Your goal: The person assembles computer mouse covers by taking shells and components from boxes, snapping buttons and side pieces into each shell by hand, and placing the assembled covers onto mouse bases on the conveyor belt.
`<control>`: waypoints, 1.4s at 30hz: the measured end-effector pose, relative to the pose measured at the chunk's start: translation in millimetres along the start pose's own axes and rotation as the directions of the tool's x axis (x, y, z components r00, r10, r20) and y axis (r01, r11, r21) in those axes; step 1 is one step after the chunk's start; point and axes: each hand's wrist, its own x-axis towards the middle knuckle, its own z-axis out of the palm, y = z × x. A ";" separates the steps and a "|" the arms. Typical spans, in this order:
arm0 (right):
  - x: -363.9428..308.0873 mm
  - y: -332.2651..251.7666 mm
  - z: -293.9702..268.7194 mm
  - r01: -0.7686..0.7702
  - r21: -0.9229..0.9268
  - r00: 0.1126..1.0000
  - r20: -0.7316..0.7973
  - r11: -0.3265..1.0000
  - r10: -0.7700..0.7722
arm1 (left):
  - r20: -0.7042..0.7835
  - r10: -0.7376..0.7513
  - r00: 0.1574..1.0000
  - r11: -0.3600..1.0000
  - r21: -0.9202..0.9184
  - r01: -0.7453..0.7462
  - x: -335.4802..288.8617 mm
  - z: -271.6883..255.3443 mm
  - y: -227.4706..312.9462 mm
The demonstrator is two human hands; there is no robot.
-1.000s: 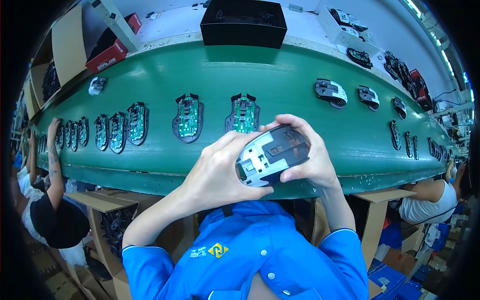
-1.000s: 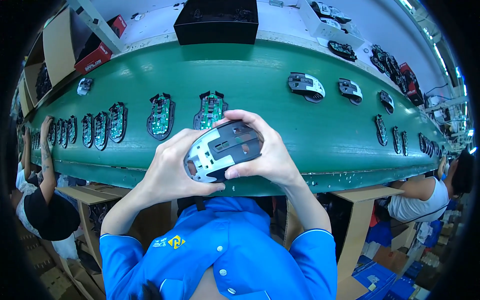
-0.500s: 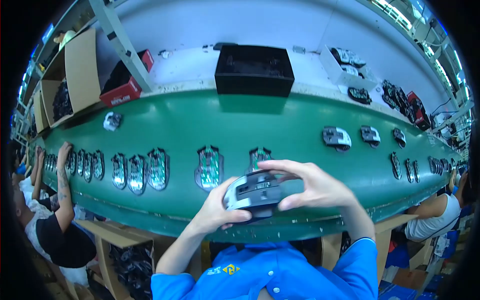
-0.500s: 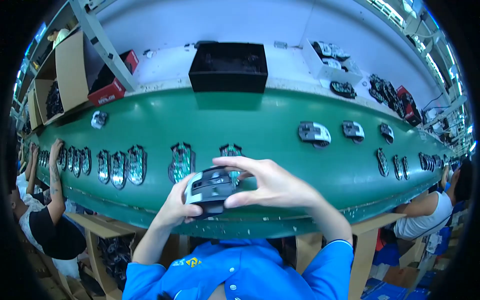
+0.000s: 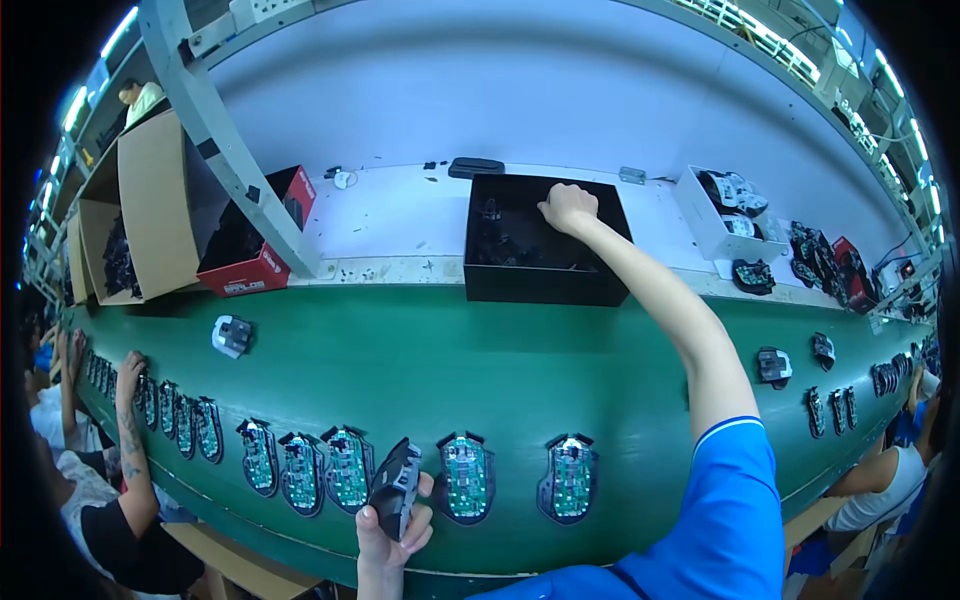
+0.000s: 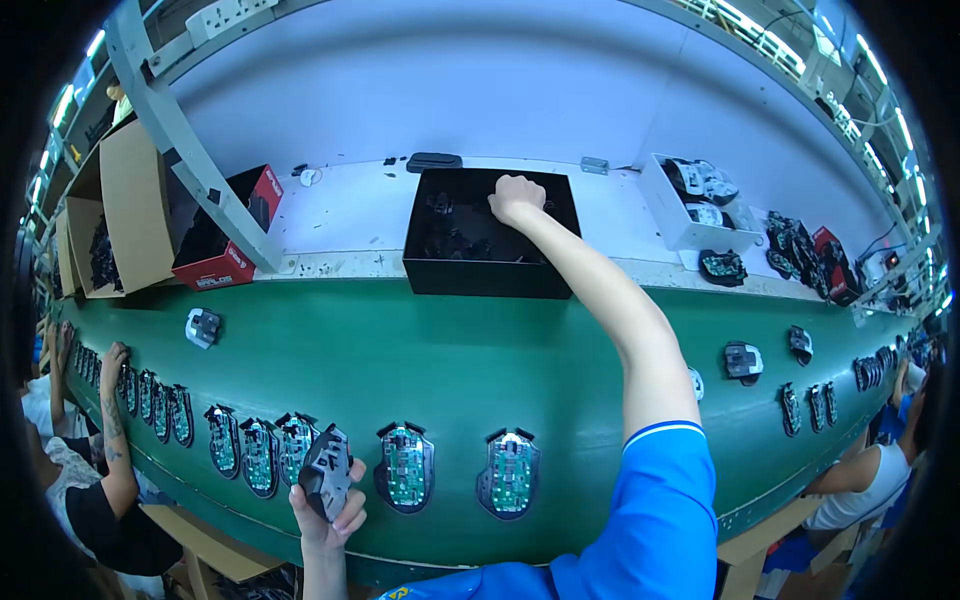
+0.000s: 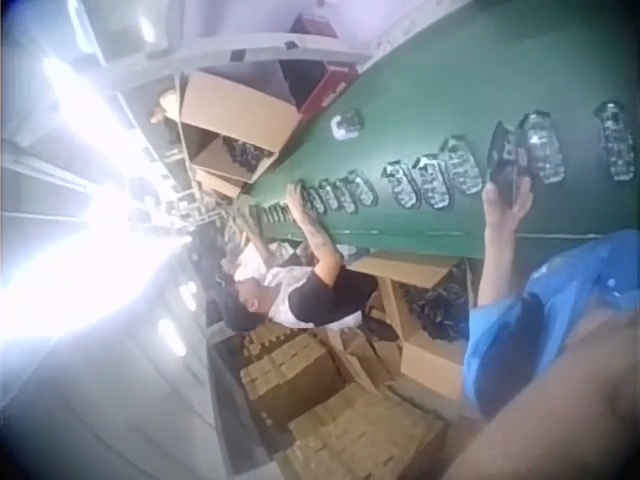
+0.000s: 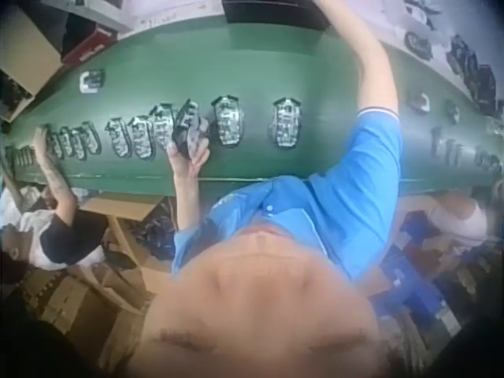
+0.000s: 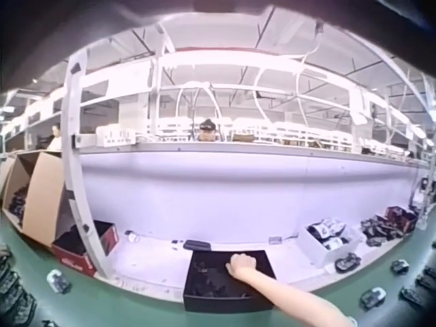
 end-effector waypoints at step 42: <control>-390.0 -43.5 -189.8 0.903 0.033 0.426 -0.196 0.428 -0.883 | -0.006 -0.430 0.903 0.752 0.550 0.363 -47.8 123.3 -40.1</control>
